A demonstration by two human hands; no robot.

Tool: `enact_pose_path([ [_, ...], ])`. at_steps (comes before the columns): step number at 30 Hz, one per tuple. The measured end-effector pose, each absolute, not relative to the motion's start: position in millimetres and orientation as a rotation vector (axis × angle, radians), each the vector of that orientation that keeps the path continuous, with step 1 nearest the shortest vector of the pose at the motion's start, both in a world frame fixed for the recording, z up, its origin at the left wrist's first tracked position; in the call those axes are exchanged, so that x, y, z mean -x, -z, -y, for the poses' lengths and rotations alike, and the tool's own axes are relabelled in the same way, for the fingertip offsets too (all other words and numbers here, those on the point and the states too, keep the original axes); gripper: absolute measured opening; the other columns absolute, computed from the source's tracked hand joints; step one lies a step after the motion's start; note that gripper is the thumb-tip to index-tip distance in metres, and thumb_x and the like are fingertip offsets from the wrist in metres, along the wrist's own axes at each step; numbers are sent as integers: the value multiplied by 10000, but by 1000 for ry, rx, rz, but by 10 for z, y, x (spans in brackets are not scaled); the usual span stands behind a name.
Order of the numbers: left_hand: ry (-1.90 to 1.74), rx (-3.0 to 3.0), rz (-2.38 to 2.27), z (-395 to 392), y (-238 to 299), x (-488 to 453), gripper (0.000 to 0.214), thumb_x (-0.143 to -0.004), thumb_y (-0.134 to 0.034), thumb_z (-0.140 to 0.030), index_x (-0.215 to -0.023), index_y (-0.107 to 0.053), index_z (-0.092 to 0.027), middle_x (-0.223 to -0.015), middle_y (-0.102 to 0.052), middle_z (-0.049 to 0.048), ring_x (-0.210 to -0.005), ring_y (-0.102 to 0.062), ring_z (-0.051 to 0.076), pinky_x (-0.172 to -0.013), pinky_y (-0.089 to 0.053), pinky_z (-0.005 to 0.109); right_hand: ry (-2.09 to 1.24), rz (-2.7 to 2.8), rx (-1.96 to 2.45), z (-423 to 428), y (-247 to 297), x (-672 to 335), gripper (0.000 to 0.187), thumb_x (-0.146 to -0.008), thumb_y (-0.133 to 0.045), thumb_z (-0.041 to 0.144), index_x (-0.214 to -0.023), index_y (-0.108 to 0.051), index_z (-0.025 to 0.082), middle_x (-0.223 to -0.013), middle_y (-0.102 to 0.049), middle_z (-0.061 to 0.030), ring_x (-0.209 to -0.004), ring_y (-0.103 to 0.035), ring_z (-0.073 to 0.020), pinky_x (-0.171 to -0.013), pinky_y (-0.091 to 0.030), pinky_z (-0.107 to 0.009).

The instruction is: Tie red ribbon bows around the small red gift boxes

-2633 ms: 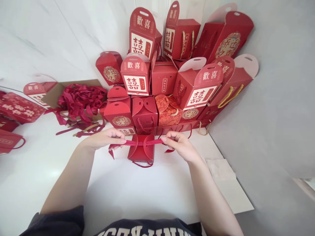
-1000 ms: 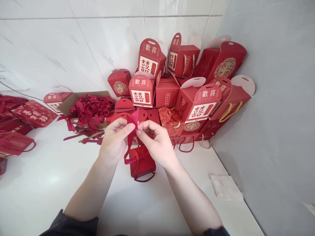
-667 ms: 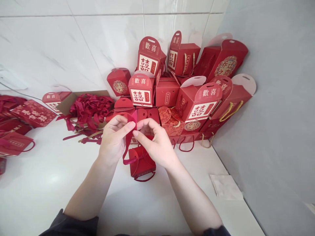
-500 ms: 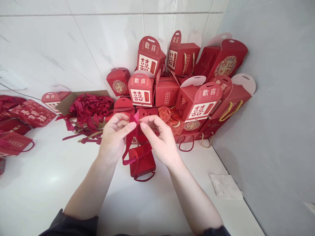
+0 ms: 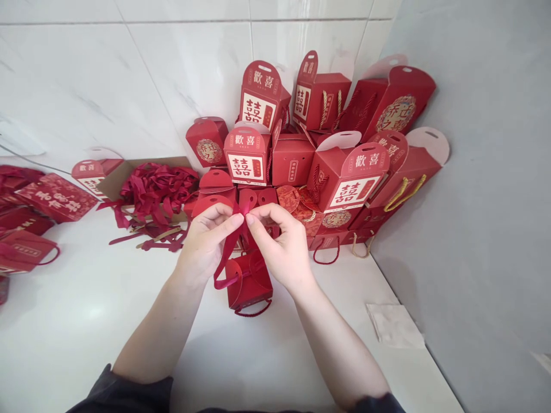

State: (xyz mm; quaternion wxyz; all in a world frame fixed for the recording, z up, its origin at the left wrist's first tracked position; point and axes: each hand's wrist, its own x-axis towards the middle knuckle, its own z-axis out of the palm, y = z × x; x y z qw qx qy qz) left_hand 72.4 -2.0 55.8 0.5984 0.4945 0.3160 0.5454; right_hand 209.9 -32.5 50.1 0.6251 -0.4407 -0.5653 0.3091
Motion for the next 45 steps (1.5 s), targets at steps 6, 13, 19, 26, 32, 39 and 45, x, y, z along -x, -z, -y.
enact_pose_path([
  [6,-1263,-1182,-737,34,-567,-743,220,-764,-760,-279,-698,-583,-167,-659,-537,-41,-625,-492,55,-595,-424,166,-713,1317,1039,334,-507,-2094,118,-871,-624,298,-808,-645,201,-754,-633,6,-708,-582,-135,-682,-467,-267],
  [13,-1254,-1165,-728,47,-571,-774,271,-759,-756,-296,-670,-538,-163,-662,-507,-39,-641,-485,66,-630,-414,181,-714,1327,1038,336,-512,-2095,127,-882,-612,294,-797,-633,200,-748,-622,9,-702,-564,-128,-679,-458,-263],
  [19,-1270,-1145,-727,38,-563,-780,277,-748,-764,-300,-662,-539,-164,-662,-506,-39,-635,-480,68,-630,-408,190,-782,1389,1046,345,-523,-2109,134,-882,-601,323,-859,-642,198,-808,-637,-13,-731,-575,-144,-647,-459,-270],
  [26,-1225,-1151,-662,39,-536,-781,273,-790,-733,-272,-660,-521,-161,-662,-499,-37,-651,-467,67,-653,-412,177,-734,1382,1065,344,-509,-2111,107,-875,-598,285,-827,-632,195,-795,-631,-8,-730,-565,-140,-647,-444,-262],
  [32,-1131,-1127,-613,30,-547,-757,183,-796,-721,-312,-754,-601,-179,-710,-574,-27,-662,-531,82,-647,-447,196,-744,1293,1028,336,-488,-2113,116,-873,-603,303,-816,-609,202,-777,-613,-4,-703,-551,-137,-626,-441,-260],
  [39,-1195,-1280,-736,44,-540,-763,164,-793,-718,-295,-733,-628,-172,-682,-570,-24,-617,-520,78,-601,-435,193,-766,1268,1008,319,-485,-2123,144,-864,-634,343,-827,-628,205,-780,-625,-2,-705,-568,-136,-662,-469,-273],
  [45,-1040,-1518,-573,-57,-588,-578,180,-765,-733,-214,-927,-656,-200,-923,-663,40,-850,-632,144,-777,-496,238,-679,1233,986,423,-575,-2165,140,-854,-658,348,-799,-633,222,-759,-629,0,-677,-573,-144,-613,-468,-278],
])
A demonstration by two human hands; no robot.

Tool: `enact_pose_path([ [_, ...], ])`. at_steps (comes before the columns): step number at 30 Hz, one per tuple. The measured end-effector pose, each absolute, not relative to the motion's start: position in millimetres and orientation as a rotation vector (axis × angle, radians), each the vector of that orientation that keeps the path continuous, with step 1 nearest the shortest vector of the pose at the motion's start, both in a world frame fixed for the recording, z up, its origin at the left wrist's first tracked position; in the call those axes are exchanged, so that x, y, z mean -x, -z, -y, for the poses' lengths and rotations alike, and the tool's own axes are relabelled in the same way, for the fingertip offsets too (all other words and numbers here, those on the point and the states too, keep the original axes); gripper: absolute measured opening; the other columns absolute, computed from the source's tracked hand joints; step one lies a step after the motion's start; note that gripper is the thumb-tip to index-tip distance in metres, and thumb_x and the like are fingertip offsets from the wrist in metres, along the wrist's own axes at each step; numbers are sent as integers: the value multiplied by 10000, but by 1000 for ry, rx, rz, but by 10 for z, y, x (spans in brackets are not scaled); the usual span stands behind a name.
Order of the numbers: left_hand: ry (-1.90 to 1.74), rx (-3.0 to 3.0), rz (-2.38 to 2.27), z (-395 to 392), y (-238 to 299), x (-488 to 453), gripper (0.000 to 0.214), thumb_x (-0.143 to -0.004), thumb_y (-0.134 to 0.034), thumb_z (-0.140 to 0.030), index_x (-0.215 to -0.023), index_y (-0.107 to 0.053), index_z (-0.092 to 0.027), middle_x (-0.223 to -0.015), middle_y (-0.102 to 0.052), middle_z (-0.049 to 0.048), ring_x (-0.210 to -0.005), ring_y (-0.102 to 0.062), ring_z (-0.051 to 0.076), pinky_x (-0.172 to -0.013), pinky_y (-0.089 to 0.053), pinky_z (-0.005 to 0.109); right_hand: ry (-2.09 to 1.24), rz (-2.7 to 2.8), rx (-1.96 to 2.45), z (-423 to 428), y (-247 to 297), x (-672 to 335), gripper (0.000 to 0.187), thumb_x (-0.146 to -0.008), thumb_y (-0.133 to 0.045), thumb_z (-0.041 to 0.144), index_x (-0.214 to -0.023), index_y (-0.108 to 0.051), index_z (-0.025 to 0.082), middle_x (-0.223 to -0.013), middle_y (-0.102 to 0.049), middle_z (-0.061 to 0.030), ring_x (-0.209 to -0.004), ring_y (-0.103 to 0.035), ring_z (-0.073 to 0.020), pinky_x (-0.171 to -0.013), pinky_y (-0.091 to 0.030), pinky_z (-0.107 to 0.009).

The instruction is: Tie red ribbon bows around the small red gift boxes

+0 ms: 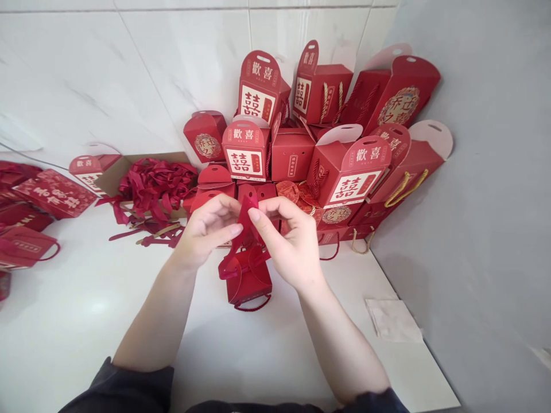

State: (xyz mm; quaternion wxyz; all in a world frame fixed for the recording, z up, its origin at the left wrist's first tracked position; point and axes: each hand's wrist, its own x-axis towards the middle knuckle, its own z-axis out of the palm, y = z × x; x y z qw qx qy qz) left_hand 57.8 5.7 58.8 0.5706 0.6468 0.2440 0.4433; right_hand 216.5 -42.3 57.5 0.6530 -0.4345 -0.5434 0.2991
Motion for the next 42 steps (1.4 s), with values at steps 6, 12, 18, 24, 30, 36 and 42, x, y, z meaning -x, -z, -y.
enact_pose_path([
  [6,-498,-1657,-368,-265,-393,-324,434,-734,-725,-163,-1145,-614,-244,-1222,-632,105,-1157,-607,244,-980,-481,369,-554,1162,858,558,-663,-2269,97,-865,-657,305,-786,-619,262,-705,-588,14,-620,-534,-140,-569,-443,-287],
  [12,-360,-1890,-453,-293,-51,-253,473,-746,-729,-191,-1199,-595,-217,-1217,-635,126,-1164,-590,239,-1050,-428,439,-507,1142,800,585,-650,-2318,90,-869,-664,281,-795,-614,275,-685,-555,18,-614,-535,-131,-587,-450,-302],
  [18,-372,-1771,-452,-245,227,-273,482,-705,-777,-201,-1150,-596,-187,-1173,-651,148,-1133,-607,248,-991,-474,424,-455,1143,780,553,-644,-2309,86,-864,-672,261,-795,-626,280,-684,-560,24,-614,-539,-123,-588,-450,-305],
  [24,-442,-1585,-432,-273,459,-277,421,-670,-808,-183,-1030,-590,-166,-1104,-677,154,-1081,-642,253,-947,-494,419,-394,1189,902,513,-713,-2202,131,-882,-635,366,-794,-616,272,-738,-605,-6,-710,-607,-172,-614,-485,-333],
  [30,-448,-1648,-374,-313,512,-274,267,-680,-806,-221,-899,-670,-152,-1060,-708,159,-1067,-643,257,-1000,-457,441,-437,1250,948,488,-834,-2100,164,-876,-631,381,-788,-616,243,-775,-618,-14,-743,-616,-178,-639,-508,-331],
  [36,-474,-1742,-353,-379,580,-279,218,-759,-748,-341,-901,-765,-176,-975,-738,140,-1016,-659,256,-937,-500,395,-510,1300,888,494,-895,-2039,135,-877,-635,329,-793,-612,225,-755,-601,-1,-683,-593,-144,-621,-506,-304],
  [42,-531,-1796,-297,-392,610,-307,178,-794,-729,-297,-902,-789,-169,-945,-755,128,-958,-673,228,-914,-507,336,-478,1315,773,471,-891,-2008,106,-864,-654,229,-777,-606,193,-734,-584,18,-660,-570,-111,-629,-496,-277],
])
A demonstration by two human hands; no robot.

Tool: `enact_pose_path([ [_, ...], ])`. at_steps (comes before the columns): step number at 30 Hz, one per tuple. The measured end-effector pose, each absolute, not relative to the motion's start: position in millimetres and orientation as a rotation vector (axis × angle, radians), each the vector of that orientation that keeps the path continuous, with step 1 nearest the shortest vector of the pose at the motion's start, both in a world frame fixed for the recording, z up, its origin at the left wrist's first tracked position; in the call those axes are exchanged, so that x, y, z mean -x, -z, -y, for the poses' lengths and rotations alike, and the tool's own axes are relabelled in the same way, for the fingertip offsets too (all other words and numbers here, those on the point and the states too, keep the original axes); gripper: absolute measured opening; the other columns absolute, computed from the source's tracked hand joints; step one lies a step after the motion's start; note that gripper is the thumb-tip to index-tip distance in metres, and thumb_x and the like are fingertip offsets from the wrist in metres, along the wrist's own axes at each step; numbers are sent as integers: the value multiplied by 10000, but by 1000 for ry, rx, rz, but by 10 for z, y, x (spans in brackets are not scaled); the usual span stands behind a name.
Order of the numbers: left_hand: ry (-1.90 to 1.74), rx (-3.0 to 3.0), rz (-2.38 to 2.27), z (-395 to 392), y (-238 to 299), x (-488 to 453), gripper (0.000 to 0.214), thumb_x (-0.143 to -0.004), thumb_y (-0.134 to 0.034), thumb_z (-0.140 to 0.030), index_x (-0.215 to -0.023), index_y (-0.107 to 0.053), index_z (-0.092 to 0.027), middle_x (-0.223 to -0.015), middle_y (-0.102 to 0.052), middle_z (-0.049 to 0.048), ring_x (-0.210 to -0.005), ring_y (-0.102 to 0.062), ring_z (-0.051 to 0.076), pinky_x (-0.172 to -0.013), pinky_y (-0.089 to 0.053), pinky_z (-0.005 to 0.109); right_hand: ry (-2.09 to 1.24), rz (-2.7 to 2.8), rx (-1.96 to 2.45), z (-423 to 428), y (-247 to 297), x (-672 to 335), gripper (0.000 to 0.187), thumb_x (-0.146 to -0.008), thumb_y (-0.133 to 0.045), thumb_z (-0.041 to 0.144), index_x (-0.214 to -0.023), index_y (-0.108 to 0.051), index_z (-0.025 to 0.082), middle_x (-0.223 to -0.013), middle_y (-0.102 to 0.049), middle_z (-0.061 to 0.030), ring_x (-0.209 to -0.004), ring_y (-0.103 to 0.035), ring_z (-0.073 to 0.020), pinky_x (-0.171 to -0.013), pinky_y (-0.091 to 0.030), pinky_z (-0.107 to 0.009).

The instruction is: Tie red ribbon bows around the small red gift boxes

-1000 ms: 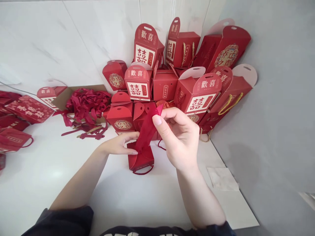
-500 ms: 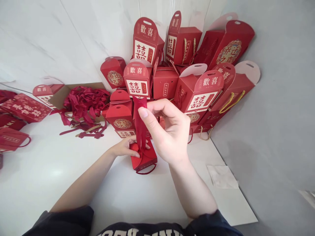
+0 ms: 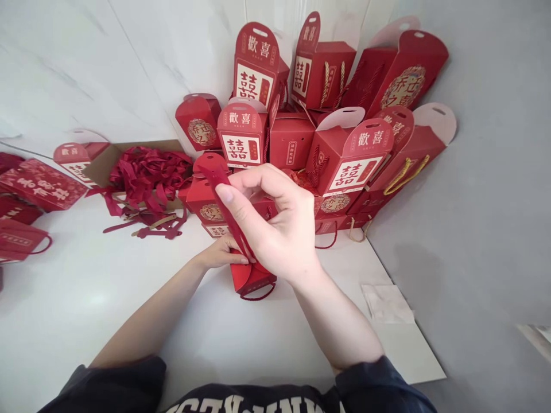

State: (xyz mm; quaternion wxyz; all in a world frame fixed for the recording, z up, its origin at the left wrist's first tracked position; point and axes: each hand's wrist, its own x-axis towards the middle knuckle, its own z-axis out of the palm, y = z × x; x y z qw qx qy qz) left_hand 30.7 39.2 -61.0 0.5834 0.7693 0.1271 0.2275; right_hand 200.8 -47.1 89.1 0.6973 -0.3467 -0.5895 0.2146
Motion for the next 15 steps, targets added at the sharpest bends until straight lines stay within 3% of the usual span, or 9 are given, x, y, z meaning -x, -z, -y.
enact_pose_path([
  [6,-568,-1823,-294,-351,558,-346,132,-774,-749,-256,-872,-795,-180,-887,-765,113,-959,-651,217,-921,-495,335,-424,1298,814,492,-880,-2060,122,-861,-664,229,-758,-609,195,-691,-564,30,-567,-514,-87,-524,-440,-243],
  [11,-522,-1806,-325,-322,526,-370,144,-764,-758,-269,-863,-796,-171,-892,-766,121,-894,-675,210,-883,-514,339,-486,1278,904,237,-769,-2163,163,-908,-594,358,-849,-614,208,-717,-589,21,-542,-544,-90,-483,-446,-228],
  [13,-529,-1806,-331,-314,518,-377,151,-760,-762,-270,-865,-795,-167,-889,-766,125,-888,-679,212,-881,-517,345,-535,1331,944,127,-684,-2231,192,-929,-546,390,-960,-614,213,-820,-631,-7,-632,-610,-116,-520,-488,-238],
  [15,-544,-1808,-327,-310,514,-381,158,-758,-764,-270,-871,-794,-164,-888,-765,129,-898,-677,216,-892,-514,351,-495,1421,1006,113,-564,-2302,288,-900,-592,363,-1157,-568,236,-1073,-635,-53,-802,-649,-147,-601,-524,-259],
])
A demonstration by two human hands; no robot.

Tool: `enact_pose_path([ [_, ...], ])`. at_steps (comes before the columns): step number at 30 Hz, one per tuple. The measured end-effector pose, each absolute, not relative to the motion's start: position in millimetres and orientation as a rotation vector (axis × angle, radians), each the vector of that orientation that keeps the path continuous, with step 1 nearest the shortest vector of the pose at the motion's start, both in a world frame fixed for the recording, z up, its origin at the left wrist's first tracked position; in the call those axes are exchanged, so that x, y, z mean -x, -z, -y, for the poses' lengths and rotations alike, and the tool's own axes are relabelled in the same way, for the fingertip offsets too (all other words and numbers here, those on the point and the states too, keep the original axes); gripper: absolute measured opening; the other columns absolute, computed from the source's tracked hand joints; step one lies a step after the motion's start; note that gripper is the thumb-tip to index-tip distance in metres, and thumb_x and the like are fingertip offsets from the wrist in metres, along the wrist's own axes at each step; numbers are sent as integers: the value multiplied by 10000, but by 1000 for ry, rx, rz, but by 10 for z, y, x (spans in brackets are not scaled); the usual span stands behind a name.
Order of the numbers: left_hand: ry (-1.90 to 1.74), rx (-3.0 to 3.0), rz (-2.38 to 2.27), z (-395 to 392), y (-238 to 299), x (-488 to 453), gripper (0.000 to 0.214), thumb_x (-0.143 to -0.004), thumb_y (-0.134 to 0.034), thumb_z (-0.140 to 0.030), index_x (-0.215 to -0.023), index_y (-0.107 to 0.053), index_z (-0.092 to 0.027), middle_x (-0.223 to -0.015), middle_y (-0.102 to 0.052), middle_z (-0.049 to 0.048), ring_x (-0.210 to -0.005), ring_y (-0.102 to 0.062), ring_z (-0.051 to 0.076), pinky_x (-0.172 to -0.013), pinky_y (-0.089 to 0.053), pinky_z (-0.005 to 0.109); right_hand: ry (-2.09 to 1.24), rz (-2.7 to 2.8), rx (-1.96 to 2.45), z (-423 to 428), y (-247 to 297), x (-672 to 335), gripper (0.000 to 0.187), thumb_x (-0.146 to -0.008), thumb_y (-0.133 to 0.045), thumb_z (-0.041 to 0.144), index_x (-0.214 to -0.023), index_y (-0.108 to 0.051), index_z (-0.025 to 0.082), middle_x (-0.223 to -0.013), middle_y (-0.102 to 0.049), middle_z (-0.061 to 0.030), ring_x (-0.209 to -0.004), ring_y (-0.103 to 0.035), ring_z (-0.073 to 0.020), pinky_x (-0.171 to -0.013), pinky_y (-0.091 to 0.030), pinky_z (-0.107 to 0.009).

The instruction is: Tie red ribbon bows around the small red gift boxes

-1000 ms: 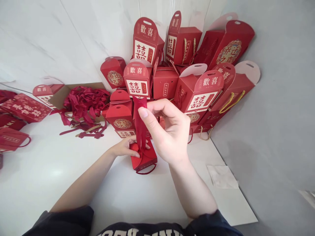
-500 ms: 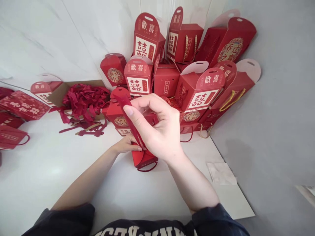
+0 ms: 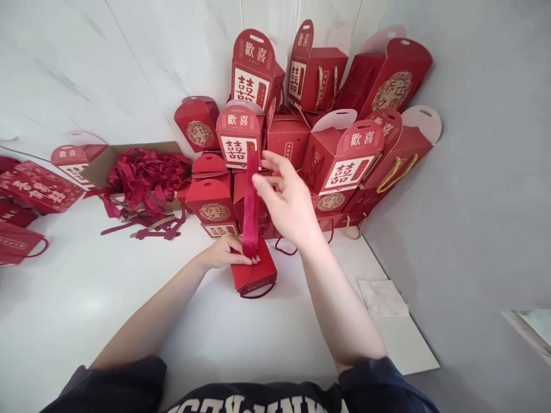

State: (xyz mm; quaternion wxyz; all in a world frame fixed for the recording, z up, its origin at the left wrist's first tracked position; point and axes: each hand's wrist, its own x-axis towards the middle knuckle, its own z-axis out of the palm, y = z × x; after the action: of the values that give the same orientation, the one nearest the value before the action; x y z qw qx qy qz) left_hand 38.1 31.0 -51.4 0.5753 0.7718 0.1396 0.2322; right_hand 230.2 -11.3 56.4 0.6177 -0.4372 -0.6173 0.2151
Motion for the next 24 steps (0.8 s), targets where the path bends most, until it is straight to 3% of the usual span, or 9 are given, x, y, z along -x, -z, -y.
enact_pose_path([
  [2,-547,-1808,-324,-310,517,-382,165,-757,-764,-275,-874,-794,-162,-890,-764,132,-908,-677,220,-898,-513,354,-357,1477,1141,218,-393,-2366,370,-877,-624,333,-1226,-540,242,-1187,-602,-81,-888,-633,-170,-655,-523,-278],
  [4,-545,-1811,-324,-316,525,-381,168,-756,-765,-276,-876,-793,-162,-896,-764,132,-912,-680,222,-899,-514,354,-299,1569,1282,394,-173,-2418,147,-913,-569,305,-1006,-637,213,-952,-658,-51,-761,-605,-156,-671,-500,-289],
  [6,-546,-1818,-311,-325,536,-381,160,-758,-763,-266,-878,-793,-163,-902,-764,129,-911,-682,220,-905,-512,354,-444,1709,1350,562,64,-2450,191,-932,-531,288,-819,-656,199,-747,-639,-22,-662,-570,-144,-653,-480,-287],
  [8,-553,-1829,-293,-336,544,-382,149,-761,-761,-253,-876,-792,-164,-903,-764,127,-920,-681,220,-921,-504,359,-606,1722,1336,664,264,-2450,134,-909,-554,254,-932,-677,205,-890,-670,-45,-795,-613,-167,-706,-496,-295],
  [10,-558,-1838,-287,-344,549,-383,142,-763,-758,-248,-874,-791,-166,-902,-765,123,-936,-678,224,-938,-494,369,-701,1682,1261,682,392,-2404,219,-888,-566,219,-1085,-660,224,-1103,-647,-75,-1011,-608,-199,-844,-498,-333],
  [12,-561,-1847,-289,-347,553,-383,135,-765,-756,-246,-870,-791,-168,-888,-766,115,-935,-677,224,-946,-489,373,-751,1638,1178,637,452,-2315,275,-870,-561,181,-1122,-657,238,-1199,-608,-85,-1130,-571,-212,-954,-462,-372],
  [18,-580,-1857,-354,-338,567,-373,118,-734,-774,-229,-821,-791,-151,-885,-761,107,-907,-676,212,-873,-515,329,-797,1514,1129,481,495,-2084,198,-813,-563,127,-891,-720,218,-1029,-678,-68,-1027,-610,-218,-963,-451,-394],
  [24,-539,-1887,-341,-350,568,-381,173,-755,-757,-268,-870,-791,-143,-867,-760,126,-904,-679,224,-881,-511,350,-909,1643,1015,576,500,-2181,369,-776,-531,64,-1067,-683,232,-1216,-624,-72,-1172,-549,-223,-1055,-390,-412],
])
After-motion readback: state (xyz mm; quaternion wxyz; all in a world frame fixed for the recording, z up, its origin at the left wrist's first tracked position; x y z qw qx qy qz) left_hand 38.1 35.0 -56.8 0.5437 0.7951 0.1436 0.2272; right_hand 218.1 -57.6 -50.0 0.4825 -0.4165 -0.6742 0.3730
